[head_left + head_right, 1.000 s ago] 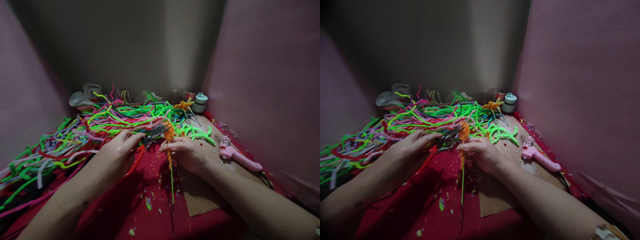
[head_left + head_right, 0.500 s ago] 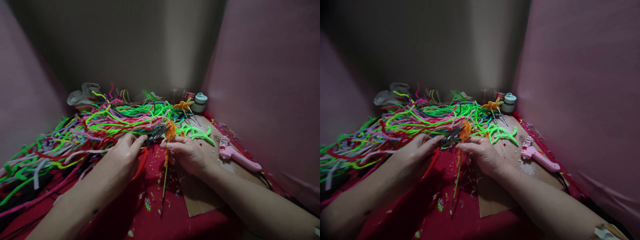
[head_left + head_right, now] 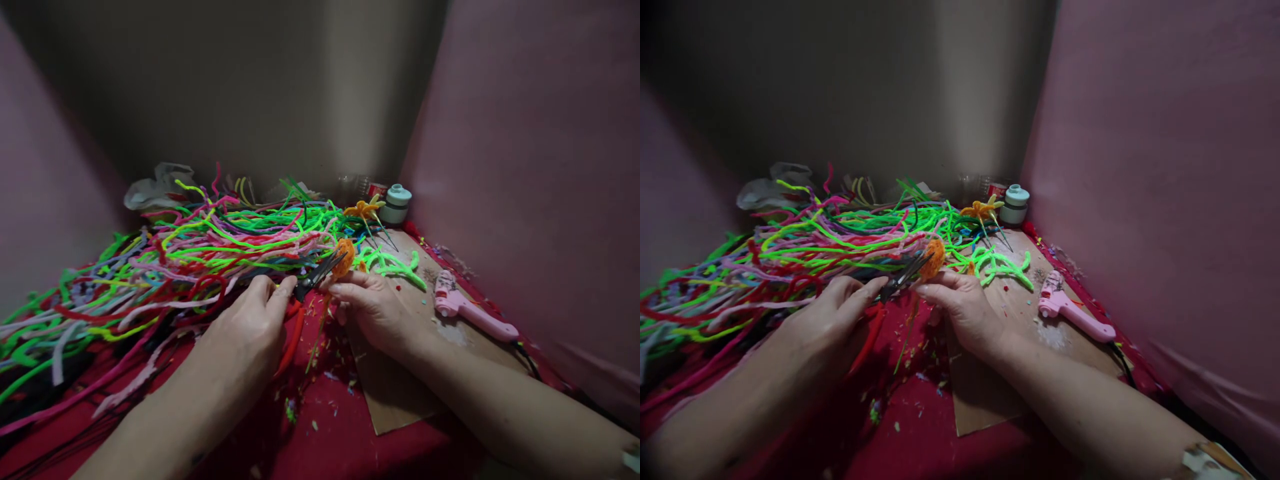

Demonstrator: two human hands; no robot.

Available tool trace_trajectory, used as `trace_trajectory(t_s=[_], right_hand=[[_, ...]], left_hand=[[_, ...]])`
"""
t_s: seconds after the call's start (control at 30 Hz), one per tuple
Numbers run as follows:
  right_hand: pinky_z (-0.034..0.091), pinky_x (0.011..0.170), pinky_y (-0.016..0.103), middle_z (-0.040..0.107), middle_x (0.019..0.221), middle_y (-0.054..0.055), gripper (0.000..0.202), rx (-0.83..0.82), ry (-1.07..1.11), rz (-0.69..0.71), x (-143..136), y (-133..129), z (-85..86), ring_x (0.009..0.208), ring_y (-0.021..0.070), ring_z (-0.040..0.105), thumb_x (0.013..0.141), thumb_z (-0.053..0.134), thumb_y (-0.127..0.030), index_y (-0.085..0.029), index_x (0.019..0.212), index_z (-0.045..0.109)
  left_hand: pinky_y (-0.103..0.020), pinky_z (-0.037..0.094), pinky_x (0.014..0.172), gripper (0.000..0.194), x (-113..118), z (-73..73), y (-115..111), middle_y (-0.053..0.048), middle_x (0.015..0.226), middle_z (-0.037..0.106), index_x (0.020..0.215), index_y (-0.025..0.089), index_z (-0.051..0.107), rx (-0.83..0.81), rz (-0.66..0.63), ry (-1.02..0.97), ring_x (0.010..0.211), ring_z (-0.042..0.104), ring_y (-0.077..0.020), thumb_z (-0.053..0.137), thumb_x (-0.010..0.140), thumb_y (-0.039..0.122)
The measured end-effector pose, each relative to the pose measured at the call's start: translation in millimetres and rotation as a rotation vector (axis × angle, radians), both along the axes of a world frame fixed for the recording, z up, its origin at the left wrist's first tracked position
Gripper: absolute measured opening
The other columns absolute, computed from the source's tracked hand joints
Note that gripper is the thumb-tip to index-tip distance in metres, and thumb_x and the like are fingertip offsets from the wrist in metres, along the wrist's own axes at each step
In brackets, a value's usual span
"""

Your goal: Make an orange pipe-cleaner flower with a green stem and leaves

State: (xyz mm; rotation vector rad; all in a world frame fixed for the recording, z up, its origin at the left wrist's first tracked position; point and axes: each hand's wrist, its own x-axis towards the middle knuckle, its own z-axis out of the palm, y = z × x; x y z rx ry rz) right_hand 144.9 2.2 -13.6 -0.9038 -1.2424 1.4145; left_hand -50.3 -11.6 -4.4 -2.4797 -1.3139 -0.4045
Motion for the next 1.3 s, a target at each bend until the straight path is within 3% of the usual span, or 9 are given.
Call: trace_trajectory(t_s=[0.17, 0.43, 0.7, 0.87, 1.0, 1.3], right_hand=[[0.032, 0.043, 0.022, 0.062, 0.065, -0.001, 0.019, -0.026, 0.010, -0.021, -1.7, -0.4, 0.1, 0.044, 0.0066, 0.041, 0.070, 0.065, -0.027, -0.018, 0.086, 0.072], [0.034, 0.044, 0.022, 0.056, 0.055, -0.002, 0.016, -0.047, 0.038, -0.014, -2.2, -2.4, -0.2, 0.043, 0.0072, 0.041, 0.071, 0.063, -0.025, -0.017, 0.081, 0.072], [0.036, 0.044, 0.021, 0.059, 0.064, -0.001, 0.014, -0.023, 0.067, -0.012, -4.3, -3.8, -3.6, 0.045, 0.0072, 0.040, 0.072, 0.064, -0.027, -0.021, 0.080, 0.072], [0.036, 0.044, 0.020, 0.060, 0.064, -0.001, 0.014, -0.034, 0.123, -0.017, -6.1, -4.9, -6.8, 0.046, 0.0064, 0.043, 0.070, 0.066, -0.028, -0.019, 0.079, 0.071], [0.036, 0.047, 0.020, 0.057, 0.058, -0.003, 0.011, -0.006, 0.135, -0.030, -6.4, -5.1, -10.2, 0.047, 0.0070, 0.042, 0.071, 0.066, -0.028, -0.018, 0.073, 0.070], [0.036, 0.048, 0.021, 0.060, 0.067, -0.002, 0.018, 0.000, 0.121, -0.042, -6.4, -5.8, -11.4, 0.049, 0.0068, 0.041, 0.073, 0.065, -0.025, -0.021, 0.088, 0.072]], left_hand=[[-0.027, 0.050, 0.059, 0.053, 0.8, 3.1, -2.5, -0.012, 0.097, 0.054, 0.130, 0.012, 0.043, -0.051, -0.002, -0.022, 0.070, 0.058, -0.0169, 0.034, 0.079, 0.005], [-0.028, 0.048, 0.053, 0.054, 4.7, 1.3, -8.3, -0.012, 0.091, 0.053, 0.130, 0.006, 0.044, -0.031, -0.038, -0.047, 0.065, 0.055, -0.0180, 0.033, 0.077, 0.004], [-0.026, 0.045, 0.043, 0.049, 10.2, 8.9, -12.5, -0.012, 0.090, 0.057, 0.124, 0.007, 0.048, 0.004, 0.016, 0.134, 0.056, 0.057, -0.0170, 0.034, 0.077, 0.006], [-0.025, 0.051, 0.049, 0.045, 16.6, 12.0, -13.6, -0.013, 0.088, 0.060, 0.119, 0.004, 0.052, -0.061, -0.001, 0.144, 0.061, 0.062, -0.0177, 0.036, 0.077, 0.005], [-0.026, 0.052, 0.047, 0.041, 20.0, 14.3, -14.9, -0.013, 0.083, 0.060, 0.113, 0.001, 0.054, 0.030, -0.027, 0.133, 0.061, 0.064, -0.0196, 0.037, 0.075, 0.002], [-0.026, 0.049, 0.039, 0.038, 18.3, 15.4, -18.0, -0.011, 0.076, 0.061, 0.106, 0.000, 0.058, 0.170, -0.062, 0.136, 0.051, 0.061, -0.0187, 0.039, 0.073, 0.000]])
